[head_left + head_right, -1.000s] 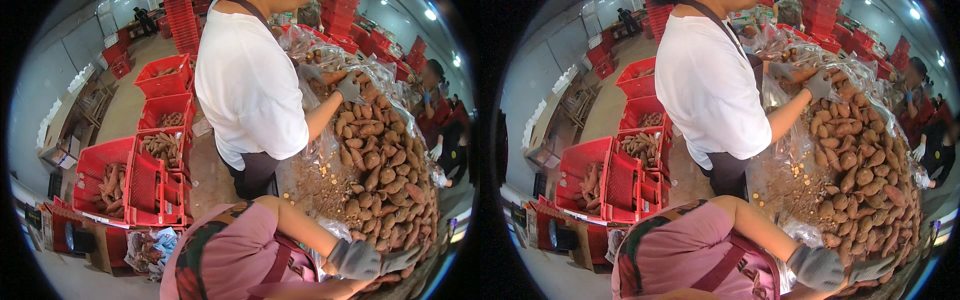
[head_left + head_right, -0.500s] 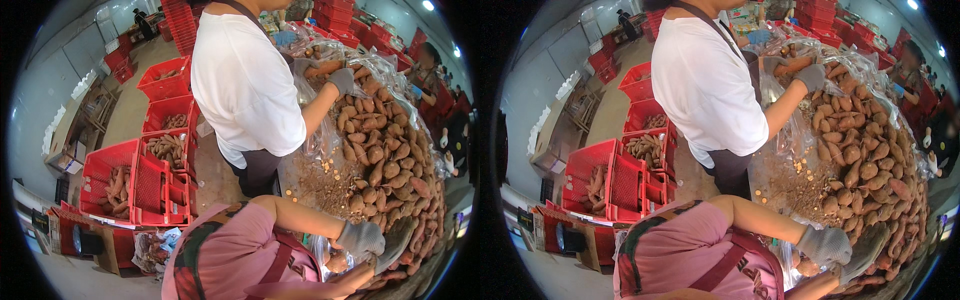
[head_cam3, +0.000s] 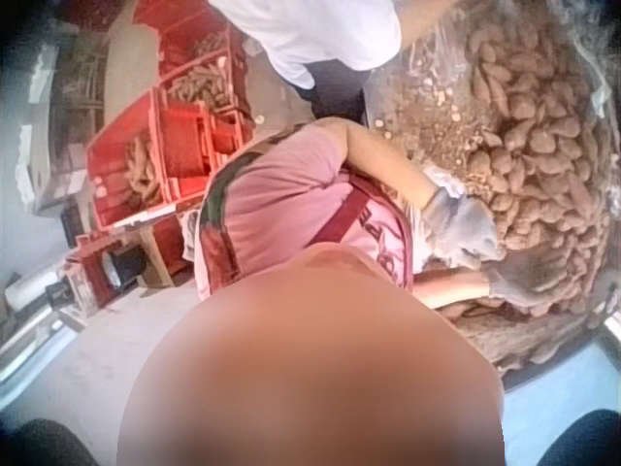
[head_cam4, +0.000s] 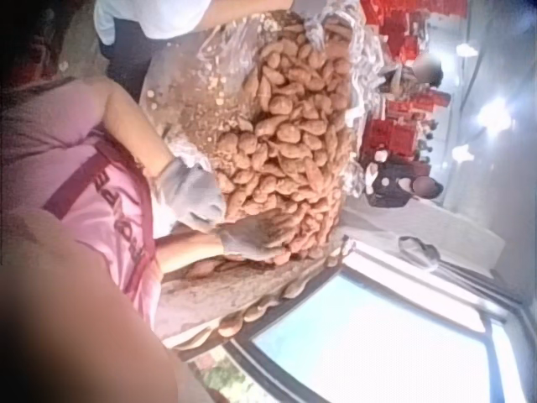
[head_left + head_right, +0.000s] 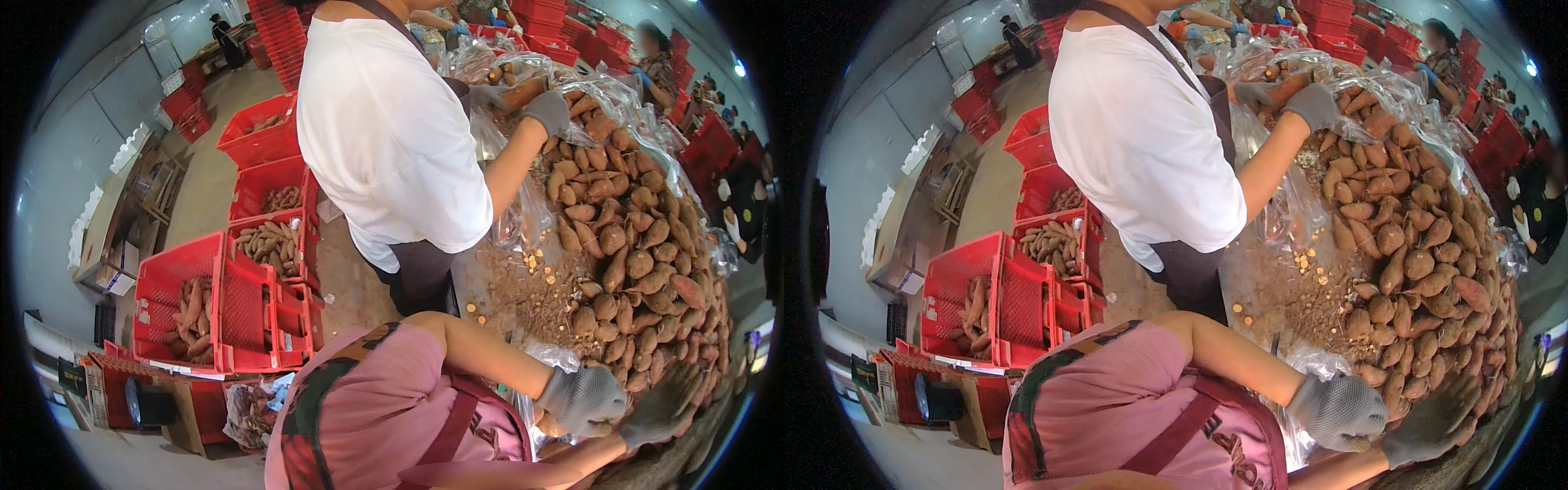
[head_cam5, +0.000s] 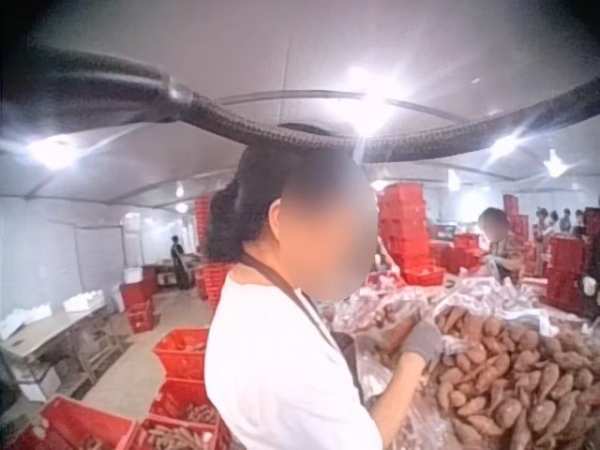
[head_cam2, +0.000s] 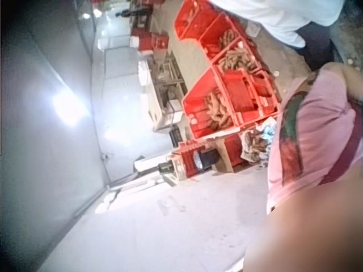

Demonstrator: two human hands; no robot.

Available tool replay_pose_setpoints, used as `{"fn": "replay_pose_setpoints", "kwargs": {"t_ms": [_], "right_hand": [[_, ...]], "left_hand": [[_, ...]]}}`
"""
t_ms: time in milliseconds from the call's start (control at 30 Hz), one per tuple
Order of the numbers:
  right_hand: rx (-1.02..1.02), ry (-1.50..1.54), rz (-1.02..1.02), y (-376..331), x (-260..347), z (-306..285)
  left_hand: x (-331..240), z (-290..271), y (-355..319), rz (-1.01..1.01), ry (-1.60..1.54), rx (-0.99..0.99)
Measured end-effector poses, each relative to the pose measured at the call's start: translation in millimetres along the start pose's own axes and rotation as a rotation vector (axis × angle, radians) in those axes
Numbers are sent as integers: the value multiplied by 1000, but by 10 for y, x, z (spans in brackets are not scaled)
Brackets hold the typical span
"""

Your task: The person uses a small knife to peel the skin off sweet potatoes while standing at a large metal table. They pick up individual potatoes from a large pile, remove the skin, and place the peeled items into a clear plastic bag. Another person works alongside them performing the same task.

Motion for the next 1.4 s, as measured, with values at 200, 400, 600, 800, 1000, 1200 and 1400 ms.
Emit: {"fn": "replay_pose_setpoints", "kwargs": {"t_ms": [200, 400, 600, 800, 1000, 1200, 1400], "right_hand": [[-52, 407, -24, -6, -123, -277], [33, 1065, 414, 16, -397, -369], [-298, 628, 214, -125, -466, -283], [126, 596, 354, -6, -477, -363], [462, 463, 331, -134, -282, -69], [76, 1172, 298, -200, -247, 12], [243, 751, 6, -289, -158, 93]], "left_hand": [[269, 300, -1, -64, -135, -12], [353, 372, -51, -171, -396, -37], [286, 130, -26, -64, -28, -95], [181, 120, -63, 121, 82, -189], [91, 47, -59, 285, 336, -89], [447, 179, -23, -185, 321, -25], [537, 193, 10, -418, -95, -283]]}}
Point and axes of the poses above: each hand's wrist, its own y-axis towards the middle knuckle, its own z-axis out of the palm, x = y × z, the point moved 8 cm from there along y, towards the middle knuckle, and after that the axes turned 7 degrees about y, right-handed, at the moved point
